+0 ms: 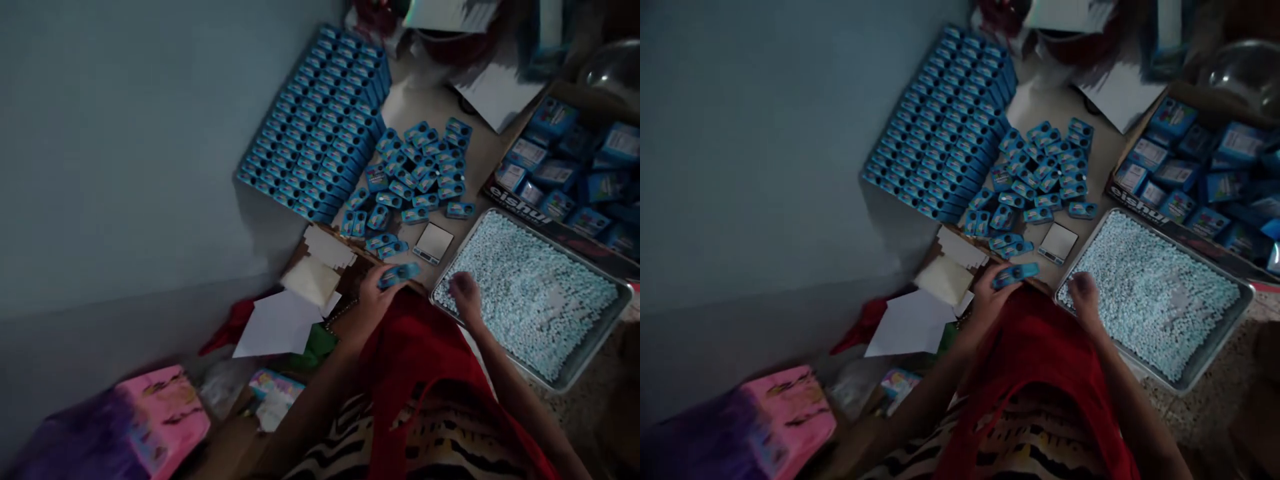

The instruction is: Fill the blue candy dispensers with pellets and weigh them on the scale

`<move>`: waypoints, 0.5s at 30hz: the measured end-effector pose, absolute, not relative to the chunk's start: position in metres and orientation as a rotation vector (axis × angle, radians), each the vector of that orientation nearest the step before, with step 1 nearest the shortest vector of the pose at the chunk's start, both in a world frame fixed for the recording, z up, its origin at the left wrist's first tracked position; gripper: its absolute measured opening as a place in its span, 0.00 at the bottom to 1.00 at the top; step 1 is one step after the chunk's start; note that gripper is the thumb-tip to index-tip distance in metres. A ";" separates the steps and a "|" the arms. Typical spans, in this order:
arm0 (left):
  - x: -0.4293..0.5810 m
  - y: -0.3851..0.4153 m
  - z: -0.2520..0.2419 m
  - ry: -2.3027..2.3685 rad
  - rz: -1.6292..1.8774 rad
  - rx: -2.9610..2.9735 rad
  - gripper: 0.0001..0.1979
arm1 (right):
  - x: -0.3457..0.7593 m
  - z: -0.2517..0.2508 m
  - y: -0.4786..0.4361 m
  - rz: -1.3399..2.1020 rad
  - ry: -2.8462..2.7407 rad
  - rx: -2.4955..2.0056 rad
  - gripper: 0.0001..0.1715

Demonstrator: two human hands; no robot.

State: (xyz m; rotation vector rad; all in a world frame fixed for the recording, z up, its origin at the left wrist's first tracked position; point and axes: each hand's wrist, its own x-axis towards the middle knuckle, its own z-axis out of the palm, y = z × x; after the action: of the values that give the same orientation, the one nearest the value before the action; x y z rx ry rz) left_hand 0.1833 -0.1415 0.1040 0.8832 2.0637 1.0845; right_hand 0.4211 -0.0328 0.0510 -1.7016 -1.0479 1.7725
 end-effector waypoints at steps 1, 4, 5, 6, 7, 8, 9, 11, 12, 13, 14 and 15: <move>0.169 -0.161 0.101 2.178 1.132 0.746 0.18 | 0.396 0.049 -0.046 1.939 -1.030 -1.642 0.26; 0.123 -0.196 0.077 2.447 1.294 0.344 0.22 | 0.323 0.037 -0.075 2.340 -0.757 -1.488 0.36; 0.108 -0.198 0.065 2.502 1.341 0.254 0.23 | 0.301 0.031 -0.079 2.385 -0.690 -1.460 0.36; 0.092 -0.195 0.052 2.537 1.380 0.198 0.24 | 0.280 0.025 -0.080 2.412 -0.637 -1.449 0.35; 0.078 -0.188 0.040 2.567 1.413 0.167 0.25 | 0.262 0.017 -0.078 2.432 -0.597 -1.446 0.31; 0.065 -0.179 0.029 2.596 1.437 0.150 0.25 | 0.246 0.010 -0.075 2.456 -0.559 -1.449 0.27; 0.053 -0.168 0.019 2.626 1.456 0.132 0.26 | 0.232 0.004 -0.071 2.478 -0.527 -1.456 0.22; 0.035 -0.144 0.002 2.694 1.471 0.046 0.25 | 0.210 -0.007 -0.062 2.494 -0.477 -1.464 0.17; 0.029 -0.133 -0.005 2.724 1.466 -0.014 0.24 | 0.202 -0.011 -0.058 2.485 -0.457 -1.458 0.16; 0.024 -0.122 -0.011 2.738 1.455 -0.065 0.24 | 0.197 -0.014 -0.055 2.469 -0.441 -1.443 0.16; 0.021 -0.113 -0.015 2.711 1.432 -0.053 0.23 | 0.193 -0.015 -0.053 2.449 -0.428 -1.422 0.17; 0.019 -0.104 -0.020 2.669 1.413 -0.009 0.23 | 0.191 -0.016 -0.050 2.430 -0.421 -1.393 0.17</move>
State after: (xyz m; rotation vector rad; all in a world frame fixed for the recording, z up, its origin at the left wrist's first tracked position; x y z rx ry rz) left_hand 0.0190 -0.1039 -0.0197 -0.0088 2.6689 1.4125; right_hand 0.1914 -0.0500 -0.0164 -1.3926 -0.4214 2.4295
